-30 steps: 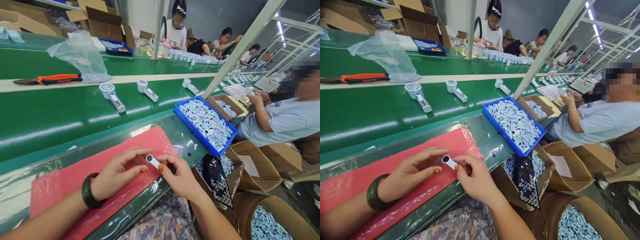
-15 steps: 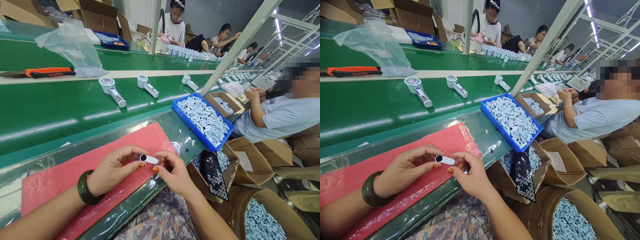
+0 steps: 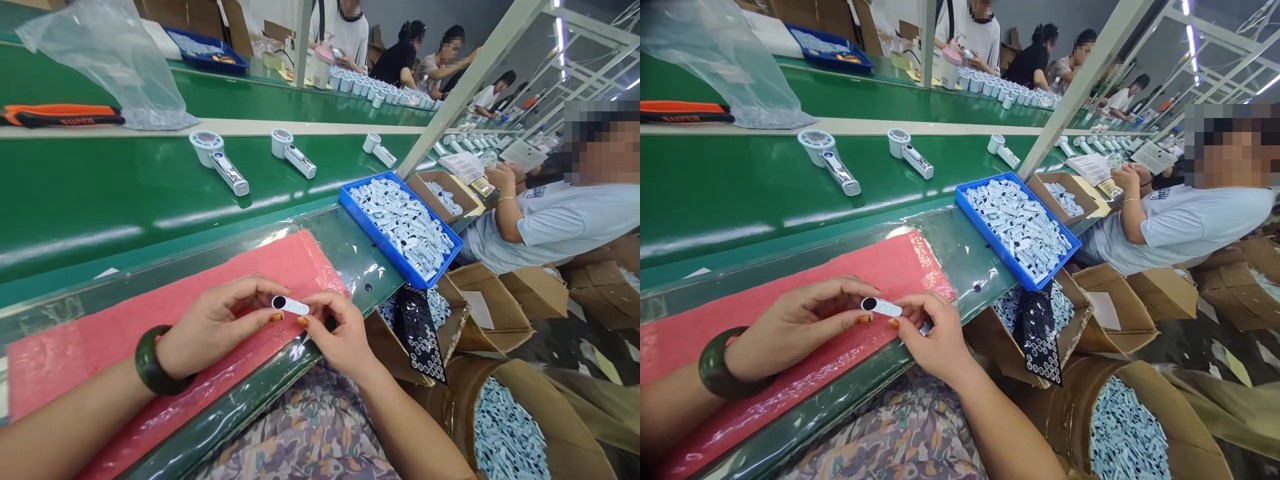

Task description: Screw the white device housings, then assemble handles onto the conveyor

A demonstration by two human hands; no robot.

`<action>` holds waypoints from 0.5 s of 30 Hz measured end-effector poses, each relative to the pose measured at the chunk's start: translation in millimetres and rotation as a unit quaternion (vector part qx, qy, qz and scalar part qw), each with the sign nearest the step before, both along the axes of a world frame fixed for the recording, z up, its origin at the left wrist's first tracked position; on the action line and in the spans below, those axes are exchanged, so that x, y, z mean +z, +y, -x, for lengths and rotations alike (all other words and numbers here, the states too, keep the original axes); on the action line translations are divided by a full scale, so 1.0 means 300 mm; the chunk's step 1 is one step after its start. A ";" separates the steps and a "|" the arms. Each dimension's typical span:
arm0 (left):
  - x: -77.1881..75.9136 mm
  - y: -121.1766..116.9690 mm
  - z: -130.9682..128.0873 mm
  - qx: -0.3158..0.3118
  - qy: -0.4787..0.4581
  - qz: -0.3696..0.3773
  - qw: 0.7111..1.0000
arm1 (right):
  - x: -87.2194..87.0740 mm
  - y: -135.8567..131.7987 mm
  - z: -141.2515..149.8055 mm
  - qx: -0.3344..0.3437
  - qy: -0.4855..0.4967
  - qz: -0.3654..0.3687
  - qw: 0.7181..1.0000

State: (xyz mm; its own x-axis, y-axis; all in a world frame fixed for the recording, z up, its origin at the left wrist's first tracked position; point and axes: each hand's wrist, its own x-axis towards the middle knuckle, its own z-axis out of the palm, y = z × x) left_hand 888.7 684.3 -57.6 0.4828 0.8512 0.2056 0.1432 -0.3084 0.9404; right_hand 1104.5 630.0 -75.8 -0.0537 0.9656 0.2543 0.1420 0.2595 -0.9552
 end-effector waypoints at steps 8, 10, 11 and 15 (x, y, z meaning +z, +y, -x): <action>-0.010 0.003 0.005 -0.013 0.043 0.000 0.999 | 0.009 -0.001 -0.003 0.001 -0.036 -0.021 0.999; 0.000 0.005 0.002 -0.031 0.078 0.003 0.996 | 0.014 0.001 -0.003 0.007 -0.045 -0.036 0.998; 0.006 0.006 0.001 -0.040 0.093 0.005 0.995 | 0.015 0.002 -0.003 0.009 -0.048 -0.041 0.998; 0.012 0.009 0.007 -0.053 0.121 0.011 0.991 | 0.014 0.007 0.002 0.000 -0.059 -0.054 0.997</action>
